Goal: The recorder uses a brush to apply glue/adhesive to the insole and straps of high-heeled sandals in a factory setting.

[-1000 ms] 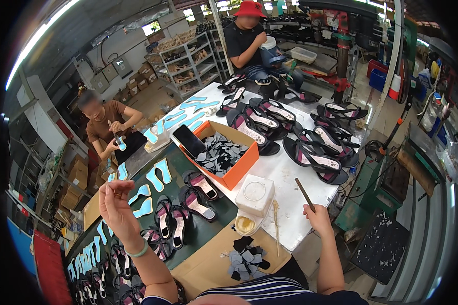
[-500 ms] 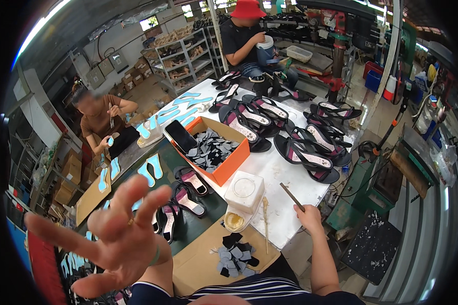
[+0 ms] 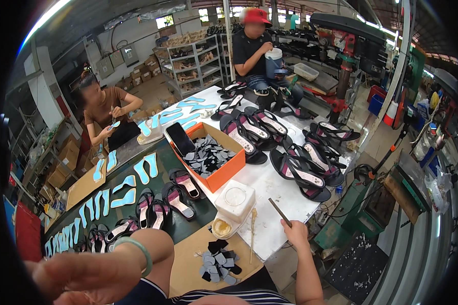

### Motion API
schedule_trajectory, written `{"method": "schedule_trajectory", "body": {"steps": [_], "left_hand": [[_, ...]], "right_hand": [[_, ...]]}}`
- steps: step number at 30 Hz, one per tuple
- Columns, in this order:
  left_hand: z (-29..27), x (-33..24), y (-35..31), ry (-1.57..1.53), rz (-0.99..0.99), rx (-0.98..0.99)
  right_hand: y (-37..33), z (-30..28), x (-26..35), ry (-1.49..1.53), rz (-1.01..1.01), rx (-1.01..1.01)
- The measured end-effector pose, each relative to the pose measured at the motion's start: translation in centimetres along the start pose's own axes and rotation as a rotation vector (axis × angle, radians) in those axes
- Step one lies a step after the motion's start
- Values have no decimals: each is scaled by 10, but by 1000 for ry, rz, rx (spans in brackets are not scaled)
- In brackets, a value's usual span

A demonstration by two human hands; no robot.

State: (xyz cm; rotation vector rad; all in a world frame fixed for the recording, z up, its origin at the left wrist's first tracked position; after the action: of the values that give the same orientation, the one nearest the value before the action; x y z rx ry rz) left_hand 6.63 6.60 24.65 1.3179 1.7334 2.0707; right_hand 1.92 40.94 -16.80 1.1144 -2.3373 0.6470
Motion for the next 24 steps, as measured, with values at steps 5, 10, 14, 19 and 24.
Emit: {"method": "schedule_trajectory", "body": {"steps": [5, 10, 14, 19, 24], "left_hand": [[23, -14, -16, 18, 282, -94], [15, -11, -34, -635, -92, -102], [5, -25, -53, -488, -593, 198], [-17, -48, -103, -108, -991, 332], [-46, -73, -117, 483, -1132, 160]], "right_hand": [[-2, 2, 5, 7, -26, 23], [-4, -5, 3, 30, -27, 41], [-5, -4, 8, 22, -29, 75], [-2, -7, 5, 17, -3, 55], [-6, -5, 10, -1, 6, 82]]}}
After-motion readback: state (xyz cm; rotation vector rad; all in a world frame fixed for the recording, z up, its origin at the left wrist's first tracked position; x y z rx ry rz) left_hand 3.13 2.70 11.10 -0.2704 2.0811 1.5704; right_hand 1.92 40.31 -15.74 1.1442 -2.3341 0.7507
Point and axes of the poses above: each hand's wrist, its own y-axis towards the middle knuckle, its own z-axis out of the palm, x = y × z, the point moved 3 cm from there along y, towards the middle knuckle, and after that the axes turned 12 degrees about z, right-handed, at the moved point
